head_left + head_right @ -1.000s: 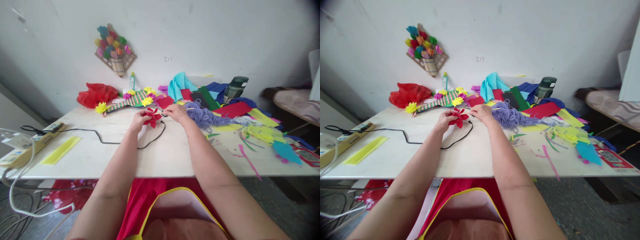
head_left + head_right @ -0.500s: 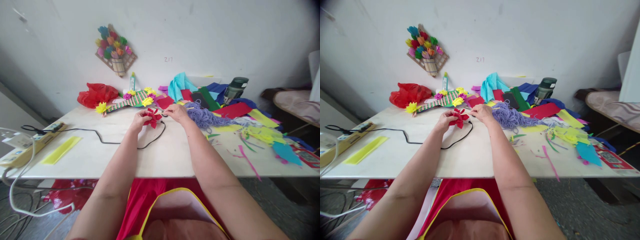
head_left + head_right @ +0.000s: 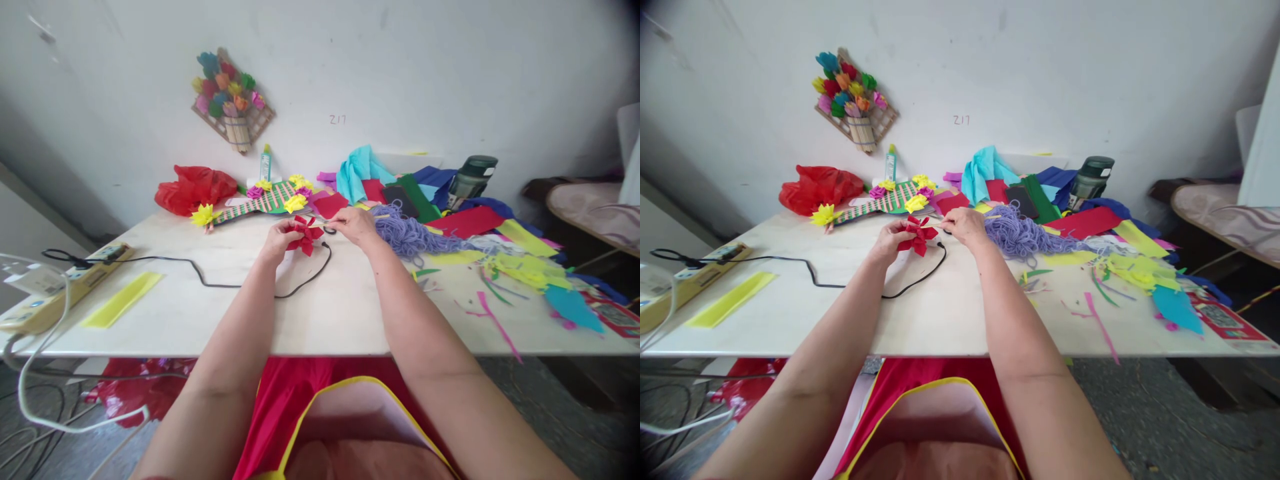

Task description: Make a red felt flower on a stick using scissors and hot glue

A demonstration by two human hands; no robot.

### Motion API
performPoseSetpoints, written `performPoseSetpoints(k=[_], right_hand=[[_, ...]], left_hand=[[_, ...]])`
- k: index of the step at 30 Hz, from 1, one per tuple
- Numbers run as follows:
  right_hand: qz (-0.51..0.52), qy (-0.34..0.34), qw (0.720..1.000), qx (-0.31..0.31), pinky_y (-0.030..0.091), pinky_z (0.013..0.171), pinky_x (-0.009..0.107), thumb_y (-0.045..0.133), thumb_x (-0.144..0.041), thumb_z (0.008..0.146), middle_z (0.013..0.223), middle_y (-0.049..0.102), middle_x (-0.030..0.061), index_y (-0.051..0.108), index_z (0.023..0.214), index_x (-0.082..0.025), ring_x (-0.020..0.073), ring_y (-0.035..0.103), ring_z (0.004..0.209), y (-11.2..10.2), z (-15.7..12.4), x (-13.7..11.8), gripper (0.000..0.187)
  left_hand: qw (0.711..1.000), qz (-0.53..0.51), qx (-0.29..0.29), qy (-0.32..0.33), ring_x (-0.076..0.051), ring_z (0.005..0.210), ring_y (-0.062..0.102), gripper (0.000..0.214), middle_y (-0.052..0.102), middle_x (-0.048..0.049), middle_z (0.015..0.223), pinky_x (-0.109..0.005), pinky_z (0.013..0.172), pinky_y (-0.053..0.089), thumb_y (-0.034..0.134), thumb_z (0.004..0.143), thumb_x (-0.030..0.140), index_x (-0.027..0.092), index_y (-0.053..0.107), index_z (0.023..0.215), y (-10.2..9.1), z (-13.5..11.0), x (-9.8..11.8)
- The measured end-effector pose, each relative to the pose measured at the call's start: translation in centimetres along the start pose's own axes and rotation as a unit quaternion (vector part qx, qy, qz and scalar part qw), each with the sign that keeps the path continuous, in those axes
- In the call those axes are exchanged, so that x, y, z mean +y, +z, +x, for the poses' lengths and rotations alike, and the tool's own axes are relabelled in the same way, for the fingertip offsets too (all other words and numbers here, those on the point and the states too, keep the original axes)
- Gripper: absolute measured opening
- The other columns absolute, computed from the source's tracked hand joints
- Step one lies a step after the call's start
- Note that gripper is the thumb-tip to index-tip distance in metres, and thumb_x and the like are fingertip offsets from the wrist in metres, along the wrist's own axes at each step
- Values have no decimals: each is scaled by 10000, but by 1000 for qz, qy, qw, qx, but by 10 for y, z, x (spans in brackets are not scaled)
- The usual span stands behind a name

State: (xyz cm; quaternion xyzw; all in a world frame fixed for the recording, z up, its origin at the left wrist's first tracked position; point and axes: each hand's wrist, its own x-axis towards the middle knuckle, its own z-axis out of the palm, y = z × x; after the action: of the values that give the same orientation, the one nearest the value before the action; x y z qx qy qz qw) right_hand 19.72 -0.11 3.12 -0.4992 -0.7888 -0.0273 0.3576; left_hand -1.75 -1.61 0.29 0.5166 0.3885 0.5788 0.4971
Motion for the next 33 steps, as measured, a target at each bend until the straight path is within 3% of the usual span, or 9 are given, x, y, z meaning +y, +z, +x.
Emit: performPoseSetpoints(k=[19,33], right_hand=[[70,76,995,-1,433,689,277,776,-275,768,836,788,7,801,768,-250,177,688,792,10,-2,-9,35],[99,62,993,1,451,689,271,772,-269,752,794,779,-2,792,755,-243,166,682,760,13,-2,-4,33]], left_hand=[[1000,-8,10,-3,-144,560,625,317,683,1,649,-248,552,480,792,442,243,160,672,723,-1,2,-2],[1000,1,-7,-7,-140,537,609,309,670,-1,639,-249,545,470,782,470,252,165,660,741,-2,2,-3]])
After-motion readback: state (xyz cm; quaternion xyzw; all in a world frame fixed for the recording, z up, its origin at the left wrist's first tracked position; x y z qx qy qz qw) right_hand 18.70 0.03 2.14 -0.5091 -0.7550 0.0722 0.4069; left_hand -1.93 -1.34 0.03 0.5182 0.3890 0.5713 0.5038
